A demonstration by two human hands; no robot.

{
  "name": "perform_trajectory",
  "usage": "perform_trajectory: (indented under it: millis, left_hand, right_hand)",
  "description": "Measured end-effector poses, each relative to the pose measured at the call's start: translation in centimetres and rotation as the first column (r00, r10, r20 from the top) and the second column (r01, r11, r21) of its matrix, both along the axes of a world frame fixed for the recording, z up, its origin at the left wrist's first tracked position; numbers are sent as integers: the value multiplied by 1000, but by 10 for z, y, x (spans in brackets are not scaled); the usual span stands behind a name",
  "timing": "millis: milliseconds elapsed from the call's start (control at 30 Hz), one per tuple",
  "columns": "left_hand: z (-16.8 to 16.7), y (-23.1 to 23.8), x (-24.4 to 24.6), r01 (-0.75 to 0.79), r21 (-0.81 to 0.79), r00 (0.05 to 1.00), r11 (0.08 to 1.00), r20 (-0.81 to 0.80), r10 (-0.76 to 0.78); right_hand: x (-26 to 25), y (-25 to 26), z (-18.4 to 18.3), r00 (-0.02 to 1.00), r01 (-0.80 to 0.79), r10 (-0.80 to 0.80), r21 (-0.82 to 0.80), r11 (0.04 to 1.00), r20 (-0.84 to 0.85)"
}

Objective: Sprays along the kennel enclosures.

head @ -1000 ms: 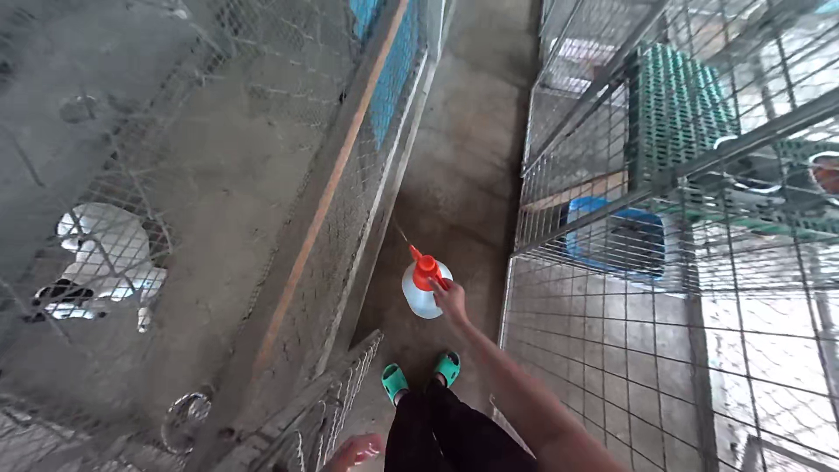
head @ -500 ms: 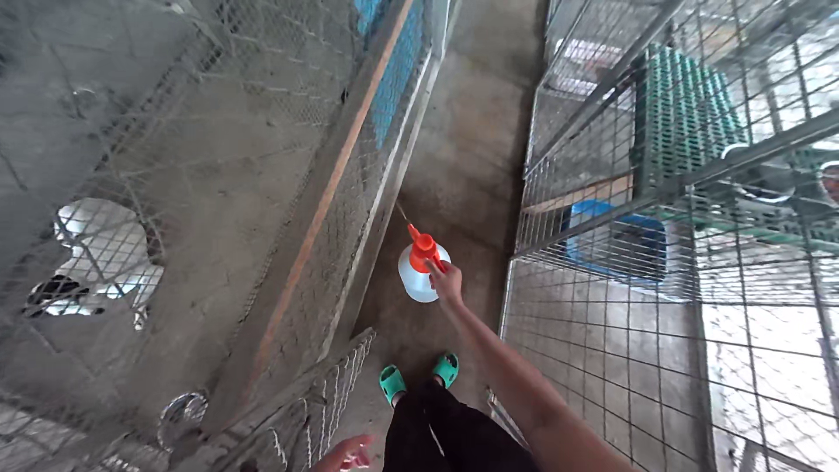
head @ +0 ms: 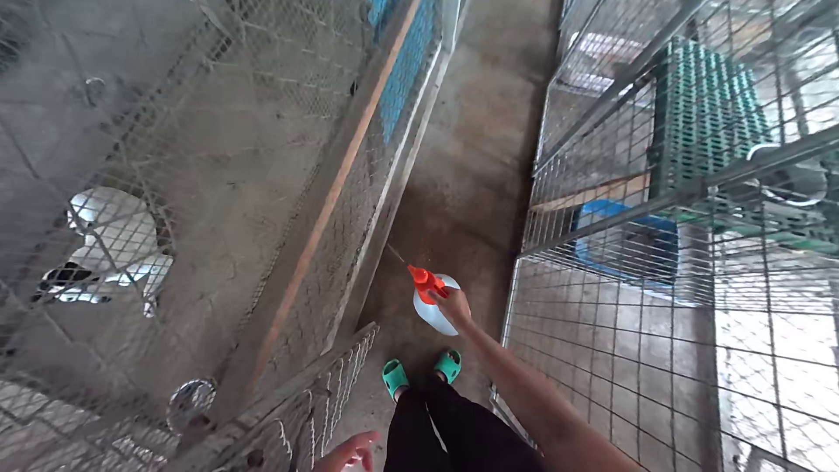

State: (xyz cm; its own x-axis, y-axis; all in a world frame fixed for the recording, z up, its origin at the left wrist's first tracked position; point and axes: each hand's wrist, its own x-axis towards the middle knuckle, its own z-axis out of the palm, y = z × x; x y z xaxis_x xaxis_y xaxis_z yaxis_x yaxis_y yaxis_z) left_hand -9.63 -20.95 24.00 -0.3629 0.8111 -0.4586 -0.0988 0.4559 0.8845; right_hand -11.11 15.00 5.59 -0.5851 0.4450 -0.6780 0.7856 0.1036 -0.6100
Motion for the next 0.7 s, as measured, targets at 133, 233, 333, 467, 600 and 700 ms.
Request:
perform_trajectory:
  millis: [133,233,333,467,600,700]
  left_hand:
    - [0,1,2,0,-15,1000,1000,27,1]
    - [0,3,2,6,-17,999,1000,31,-5]
    - [-5,3,5,-14,-42,998,999,55,16]
    - [-9,3,7,-82,-75,995,994,49,86]
    - [-6,9,9,-220,-46,975,974,25,222]
    - [-7,9,10,-262,-47,964,964,27,264]
  right_hand:
    - [24,-8,-14,996,-31,34,-32,999,78]
    - [40,-11,-22,996,-22,25,-37,999,85]
    - [51,-12,-27,996,47,-43,-45,998,79]
    - [60,-10,-35,990,140,-138,-59,988,29]
    - [65,-13,-42,985,172,-172,-81,982,7]
    - [67,-16,-45,992,121,-119,-76,990,31]
